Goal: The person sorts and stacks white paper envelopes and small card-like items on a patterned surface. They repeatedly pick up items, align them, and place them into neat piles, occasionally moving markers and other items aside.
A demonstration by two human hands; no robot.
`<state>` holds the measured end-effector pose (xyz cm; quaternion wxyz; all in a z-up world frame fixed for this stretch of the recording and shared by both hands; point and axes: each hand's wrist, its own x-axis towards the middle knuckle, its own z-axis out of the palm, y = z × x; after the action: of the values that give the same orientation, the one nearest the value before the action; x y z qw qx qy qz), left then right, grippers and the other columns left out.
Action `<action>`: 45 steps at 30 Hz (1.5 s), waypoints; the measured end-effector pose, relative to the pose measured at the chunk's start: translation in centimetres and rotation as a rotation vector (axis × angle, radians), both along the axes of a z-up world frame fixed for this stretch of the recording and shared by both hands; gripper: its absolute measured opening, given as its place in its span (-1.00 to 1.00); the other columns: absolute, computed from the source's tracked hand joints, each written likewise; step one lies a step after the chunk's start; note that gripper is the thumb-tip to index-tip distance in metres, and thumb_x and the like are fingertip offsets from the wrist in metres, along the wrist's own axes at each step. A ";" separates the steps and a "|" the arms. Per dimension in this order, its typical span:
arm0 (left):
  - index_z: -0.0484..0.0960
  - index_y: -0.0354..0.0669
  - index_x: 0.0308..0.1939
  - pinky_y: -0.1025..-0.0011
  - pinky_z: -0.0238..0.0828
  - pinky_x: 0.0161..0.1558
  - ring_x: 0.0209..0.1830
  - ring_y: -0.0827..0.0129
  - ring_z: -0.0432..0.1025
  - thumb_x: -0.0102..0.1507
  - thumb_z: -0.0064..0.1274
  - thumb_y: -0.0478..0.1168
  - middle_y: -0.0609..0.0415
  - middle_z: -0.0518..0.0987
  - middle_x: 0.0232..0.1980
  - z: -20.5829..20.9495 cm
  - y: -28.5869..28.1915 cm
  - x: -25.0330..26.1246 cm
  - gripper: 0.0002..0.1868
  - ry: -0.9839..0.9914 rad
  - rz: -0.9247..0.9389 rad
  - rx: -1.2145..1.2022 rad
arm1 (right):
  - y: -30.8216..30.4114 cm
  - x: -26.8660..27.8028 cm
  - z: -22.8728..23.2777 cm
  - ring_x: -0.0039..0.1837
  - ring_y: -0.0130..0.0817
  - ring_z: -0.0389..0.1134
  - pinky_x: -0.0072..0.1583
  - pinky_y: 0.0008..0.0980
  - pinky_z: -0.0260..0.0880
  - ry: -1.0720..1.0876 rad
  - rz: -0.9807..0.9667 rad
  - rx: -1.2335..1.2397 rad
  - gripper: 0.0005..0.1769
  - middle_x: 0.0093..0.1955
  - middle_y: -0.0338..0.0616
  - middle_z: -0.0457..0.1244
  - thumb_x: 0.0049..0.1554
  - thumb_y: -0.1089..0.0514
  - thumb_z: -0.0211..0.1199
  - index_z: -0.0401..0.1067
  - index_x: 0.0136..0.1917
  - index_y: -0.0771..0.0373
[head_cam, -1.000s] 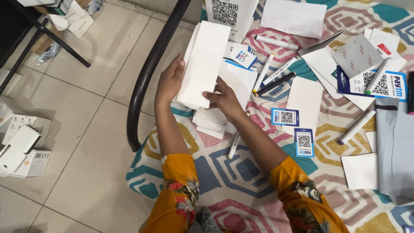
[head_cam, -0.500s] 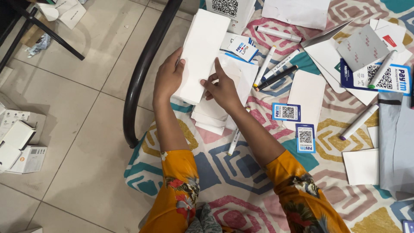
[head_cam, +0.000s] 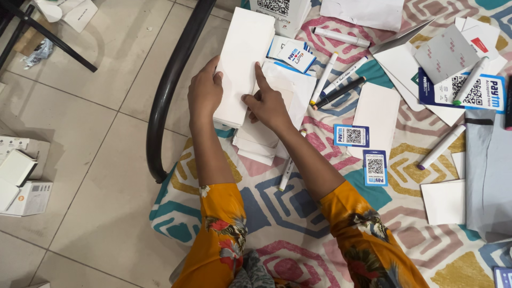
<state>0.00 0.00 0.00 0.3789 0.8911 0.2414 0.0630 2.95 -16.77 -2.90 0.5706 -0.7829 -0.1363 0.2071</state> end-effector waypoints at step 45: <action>0.69 -0.04 -0.03 0.29 0.51 -0.31 -0.37 0.23 0.62 0.35 0.02 -0.22 0.01 0.69 -0.32 -10.2 -30.3 -0.5 -0.82 -0.452 -0.458 -0.433 | -29.8 18.9 -4.0 0.24 0.29 0.36 0.20 -0.08 0.45 -1.295 -0.536 -0.806 -0.04 0.44 0.46 0.15 -0.17 0.45 0.12 0.35 0.53 0.11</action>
<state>-0.51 -30.26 -10.17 0.6063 0.7849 -0.0457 0.1193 21.86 -46.52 -6.93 0.0826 -0.8991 -0.1622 -0.3980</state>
